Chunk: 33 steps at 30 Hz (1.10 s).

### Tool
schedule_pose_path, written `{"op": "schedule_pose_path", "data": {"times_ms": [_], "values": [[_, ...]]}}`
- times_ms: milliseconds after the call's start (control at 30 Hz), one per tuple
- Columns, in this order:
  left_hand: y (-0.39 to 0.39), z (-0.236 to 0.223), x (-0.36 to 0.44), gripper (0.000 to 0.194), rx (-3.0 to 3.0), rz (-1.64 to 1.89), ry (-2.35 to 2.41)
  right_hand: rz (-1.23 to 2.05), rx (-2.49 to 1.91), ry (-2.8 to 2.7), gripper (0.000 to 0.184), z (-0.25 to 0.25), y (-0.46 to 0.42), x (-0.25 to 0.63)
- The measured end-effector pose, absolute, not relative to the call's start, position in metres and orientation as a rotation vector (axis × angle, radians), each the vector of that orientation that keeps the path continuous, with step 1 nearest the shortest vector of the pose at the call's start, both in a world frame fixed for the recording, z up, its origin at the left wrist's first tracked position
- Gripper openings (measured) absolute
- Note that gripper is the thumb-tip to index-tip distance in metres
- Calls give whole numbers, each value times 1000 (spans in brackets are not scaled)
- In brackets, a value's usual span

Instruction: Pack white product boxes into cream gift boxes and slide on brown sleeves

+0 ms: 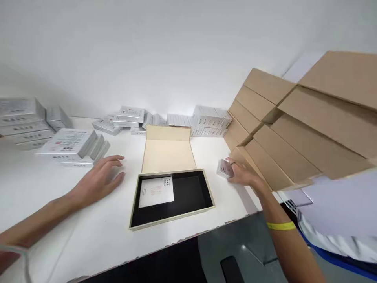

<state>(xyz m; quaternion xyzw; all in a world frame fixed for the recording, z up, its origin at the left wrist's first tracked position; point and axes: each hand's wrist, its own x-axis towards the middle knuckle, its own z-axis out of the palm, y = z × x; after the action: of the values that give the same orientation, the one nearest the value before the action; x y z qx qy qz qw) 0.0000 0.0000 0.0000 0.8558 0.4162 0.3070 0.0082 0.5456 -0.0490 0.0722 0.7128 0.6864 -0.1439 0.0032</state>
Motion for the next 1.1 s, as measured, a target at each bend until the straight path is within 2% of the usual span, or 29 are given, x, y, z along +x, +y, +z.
{"op": "schedule_pose_path", "data": {"times_ms": [167,300,400,467,533,600,733,833,933,1033,1100], "values": [[-5,6,4,23,2679,937,1307,-415,2188,2379,92,96,-56,539],[-7,10,7,20,2673,946,1322,-299,2169,2634,89,122,-72,498],[-9,12,7,12,2677,1109,1268,-202,2029,2926,86,135,-88,450],[-16,17,7,4,2640,1300,1230,-76,1774,3220,85,138,-98,418],[-29,30,12,4,2589,1419,1166,43,1548,3460,86,135,-105,390],[-48,51,25,6,2551,1413,1051,76,1570,3608,84,128,-108,366],[-87,105,79,8,2128,1189,970,-153,2097,3697,75,114,-109,321],[-102,136,124,32,1614,1045,926,-153,2336,3678,66,112,-107,290],[-97,151,139,36,1389,1047,844,-88,2284,3745,69,116,-108,284],[-73,152,124,49,1425,957,780,-406,2013,3728,79,117,-118,308],[-53,148,111,50,1638,693,709,-611,2004,3628,71,112,-128,329]]}}
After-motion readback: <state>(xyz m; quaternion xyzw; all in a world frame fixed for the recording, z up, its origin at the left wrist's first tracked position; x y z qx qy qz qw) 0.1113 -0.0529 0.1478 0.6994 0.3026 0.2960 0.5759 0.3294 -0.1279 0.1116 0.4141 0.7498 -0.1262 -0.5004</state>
